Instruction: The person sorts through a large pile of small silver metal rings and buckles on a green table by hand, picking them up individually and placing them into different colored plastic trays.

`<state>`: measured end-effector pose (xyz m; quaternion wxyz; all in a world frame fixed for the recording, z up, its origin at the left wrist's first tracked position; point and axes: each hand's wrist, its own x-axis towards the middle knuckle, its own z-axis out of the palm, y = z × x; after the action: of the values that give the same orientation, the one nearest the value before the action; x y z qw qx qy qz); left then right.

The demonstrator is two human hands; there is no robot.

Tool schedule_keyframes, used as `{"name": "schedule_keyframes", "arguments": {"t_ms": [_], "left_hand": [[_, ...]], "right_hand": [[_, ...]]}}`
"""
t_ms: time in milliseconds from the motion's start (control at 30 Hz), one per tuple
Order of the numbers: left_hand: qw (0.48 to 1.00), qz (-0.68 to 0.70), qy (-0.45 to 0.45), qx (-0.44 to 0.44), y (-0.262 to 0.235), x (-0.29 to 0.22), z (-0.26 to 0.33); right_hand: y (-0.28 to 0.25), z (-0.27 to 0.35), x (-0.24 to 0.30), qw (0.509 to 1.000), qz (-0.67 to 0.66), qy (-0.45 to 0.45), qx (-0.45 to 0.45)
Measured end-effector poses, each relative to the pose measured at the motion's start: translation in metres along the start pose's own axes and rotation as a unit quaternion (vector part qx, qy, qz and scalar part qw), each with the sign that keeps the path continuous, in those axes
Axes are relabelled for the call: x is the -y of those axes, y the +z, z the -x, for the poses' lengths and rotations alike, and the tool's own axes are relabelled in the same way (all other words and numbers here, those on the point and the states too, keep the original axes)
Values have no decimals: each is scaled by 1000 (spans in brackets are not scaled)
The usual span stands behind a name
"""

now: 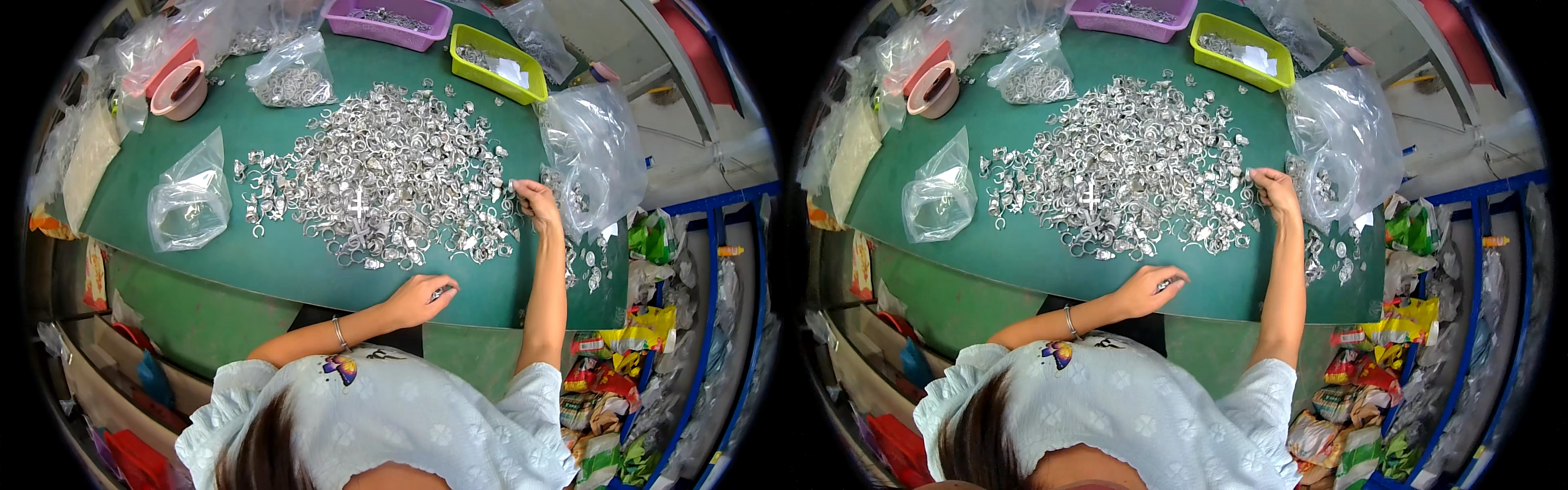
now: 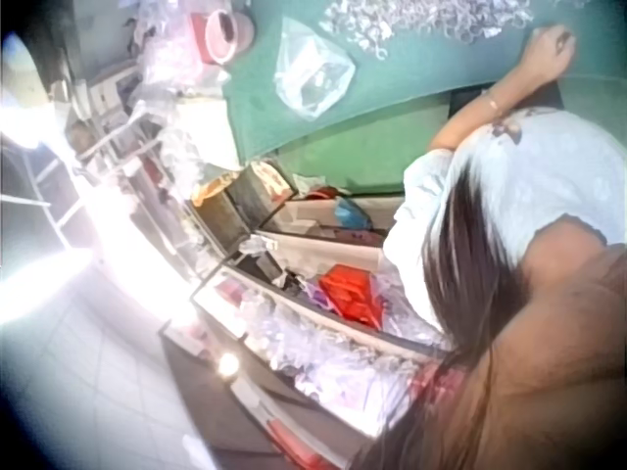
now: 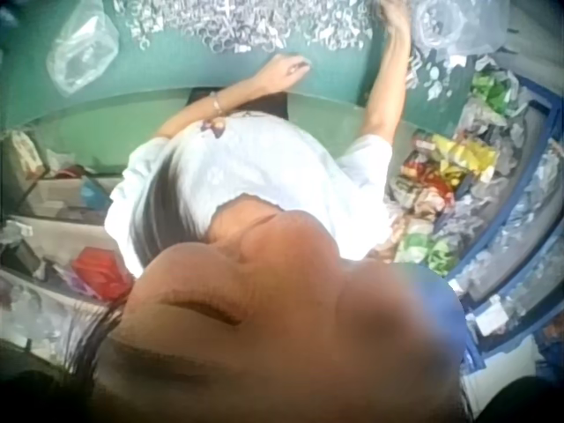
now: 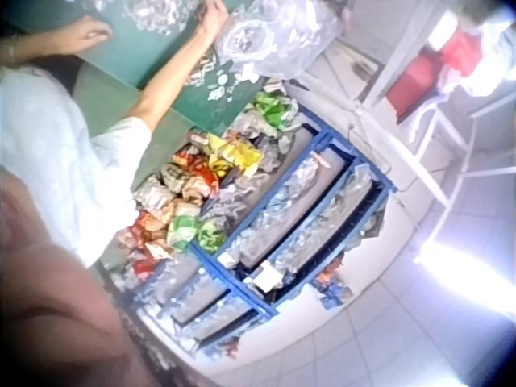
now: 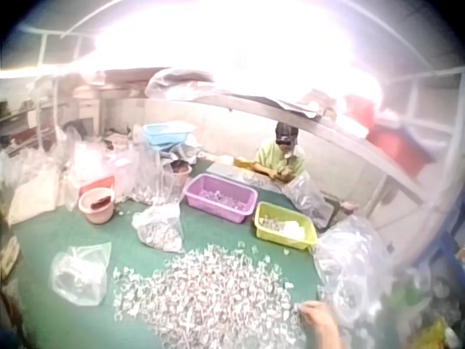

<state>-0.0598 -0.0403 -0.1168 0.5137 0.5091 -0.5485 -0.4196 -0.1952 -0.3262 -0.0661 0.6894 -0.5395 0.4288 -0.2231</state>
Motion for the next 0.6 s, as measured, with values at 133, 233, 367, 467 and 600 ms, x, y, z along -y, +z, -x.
{"name": "schedule_keyframes", "arguments": {"t_ms": [133,233,367,467,600], "left_hand": [[1000,-9,-1,8,-1,-2,0],[999,-16,-16,28,-3,-3,0],[987,127,-96,11,-7,-6,0],[952,286,-103,-42,-16,-18,-20],[928,349,-89,-98,-29,-41,-57]], "right_hand": [[10,2,0,999,52,-4,-12],[14,13,-2,998,-42,-9,50],[41,23,-7,971,-194,-5,136],[50,41,-16,960,-229,29,161],[76,58,-25,909,-363,67,195]]}}
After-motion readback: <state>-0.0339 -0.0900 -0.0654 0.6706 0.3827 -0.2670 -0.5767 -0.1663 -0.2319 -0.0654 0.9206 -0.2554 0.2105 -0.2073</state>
